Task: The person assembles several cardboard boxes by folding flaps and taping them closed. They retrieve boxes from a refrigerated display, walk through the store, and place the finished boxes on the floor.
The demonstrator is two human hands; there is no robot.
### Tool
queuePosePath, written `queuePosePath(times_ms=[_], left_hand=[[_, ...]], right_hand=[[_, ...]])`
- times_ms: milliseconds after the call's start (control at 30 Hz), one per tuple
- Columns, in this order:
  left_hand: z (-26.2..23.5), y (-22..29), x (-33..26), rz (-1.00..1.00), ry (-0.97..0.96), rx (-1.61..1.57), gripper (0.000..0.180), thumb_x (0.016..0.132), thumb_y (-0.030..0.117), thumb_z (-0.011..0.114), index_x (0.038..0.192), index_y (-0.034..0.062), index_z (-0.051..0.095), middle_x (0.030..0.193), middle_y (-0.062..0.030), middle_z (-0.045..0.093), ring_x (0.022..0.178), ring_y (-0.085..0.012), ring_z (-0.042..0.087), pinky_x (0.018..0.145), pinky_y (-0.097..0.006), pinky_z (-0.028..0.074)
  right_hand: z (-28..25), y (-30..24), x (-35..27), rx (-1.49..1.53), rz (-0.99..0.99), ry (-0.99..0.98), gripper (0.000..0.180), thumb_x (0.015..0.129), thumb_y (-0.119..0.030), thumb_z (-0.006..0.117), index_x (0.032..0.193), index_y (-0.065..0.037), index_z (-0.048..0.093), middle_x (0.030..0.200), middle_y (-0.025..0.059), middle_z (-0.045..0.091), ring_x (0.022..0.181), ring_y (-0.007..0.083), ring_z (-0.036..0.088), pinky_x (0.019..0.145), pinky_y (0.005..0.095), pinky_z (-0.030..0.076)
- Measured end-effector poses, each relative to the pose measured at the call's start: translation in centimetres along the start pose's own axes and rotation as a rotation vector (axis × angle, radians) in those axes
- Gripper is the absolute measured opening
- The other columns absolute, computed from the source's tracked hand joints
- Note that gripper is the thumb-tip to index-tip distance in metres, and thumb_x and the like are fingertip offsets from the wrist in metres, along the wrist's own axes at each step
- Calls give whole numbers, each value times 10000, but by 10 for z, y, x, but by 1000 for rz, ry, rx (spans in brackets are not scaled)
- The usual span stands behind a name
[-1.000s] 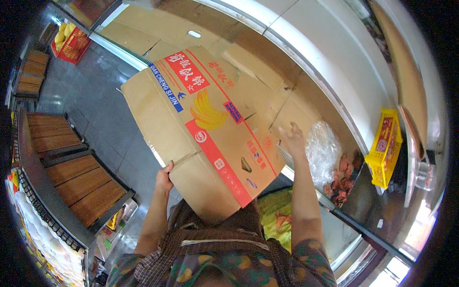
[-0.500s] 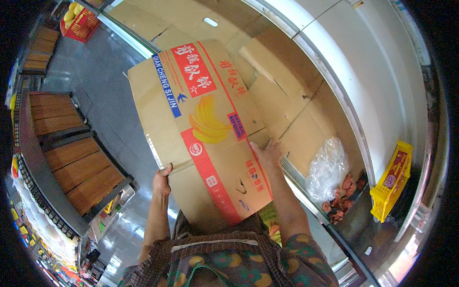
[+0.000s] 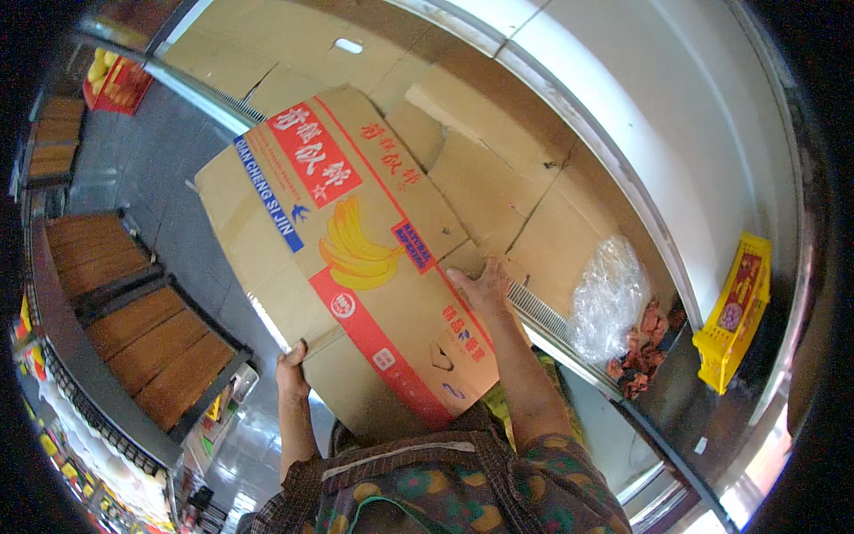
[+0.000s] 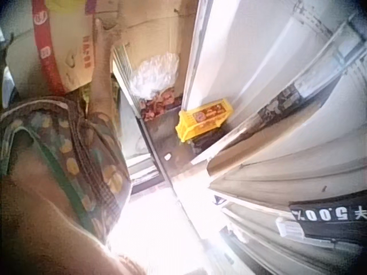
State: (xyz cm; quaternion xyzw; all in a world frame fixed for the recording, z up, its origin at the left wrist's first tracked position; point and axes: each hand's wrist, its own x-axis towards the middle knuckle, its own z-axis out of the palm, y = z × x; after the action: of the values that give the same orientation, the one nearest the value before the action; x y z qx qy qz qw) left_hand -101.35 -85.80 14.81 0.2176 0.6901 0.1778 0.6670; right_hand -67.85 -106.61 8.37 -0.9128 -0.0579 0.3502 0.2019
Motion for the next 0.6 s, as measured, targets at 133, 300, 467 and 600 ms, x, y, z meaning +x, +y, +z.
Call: queuePosePath(times_ms=[133,300,467,600], left_hand=[[-4,2,-3,18,-148,-41,401,779,94,729,1116,-14,538,997,-121,632,902,-264,627,812,-412,532],[-21,8,6,39,-91,-15,481,770,105,742,1186,-7,530,1091,-119,631,967,-264,624,865,-409,516],[-44,47,25,200,-259,-202,522,774,139,730,1228,-9,520,1128,-127,630,988,-284,630,875,-430,527],[-40,70,33,294,-160,-117,547,827,194,691,1285,3,460,1167,-145,610,984,-324,634,849,-457,545]], right_hand=[[2,23,9,-141,-54,9,991,656,-621,735,1300,58,410,1291,290,448,1209,398,454,1004,473,382],[-23,69,59,126,220,216,978,734,-649,663,1367,30,353,1318,266,448,1207,370,473,1016,456,369],[-20,49,133,1141,433,-204,897,866,-545,592,1478,-29,187,1449,217,363,1291,323,422,1071,410,329],[-1,24,178,1254,251,-105,653,895,-423,596,1360,-1,416,1313,148,522,1205,268,488,1013,407,382]])
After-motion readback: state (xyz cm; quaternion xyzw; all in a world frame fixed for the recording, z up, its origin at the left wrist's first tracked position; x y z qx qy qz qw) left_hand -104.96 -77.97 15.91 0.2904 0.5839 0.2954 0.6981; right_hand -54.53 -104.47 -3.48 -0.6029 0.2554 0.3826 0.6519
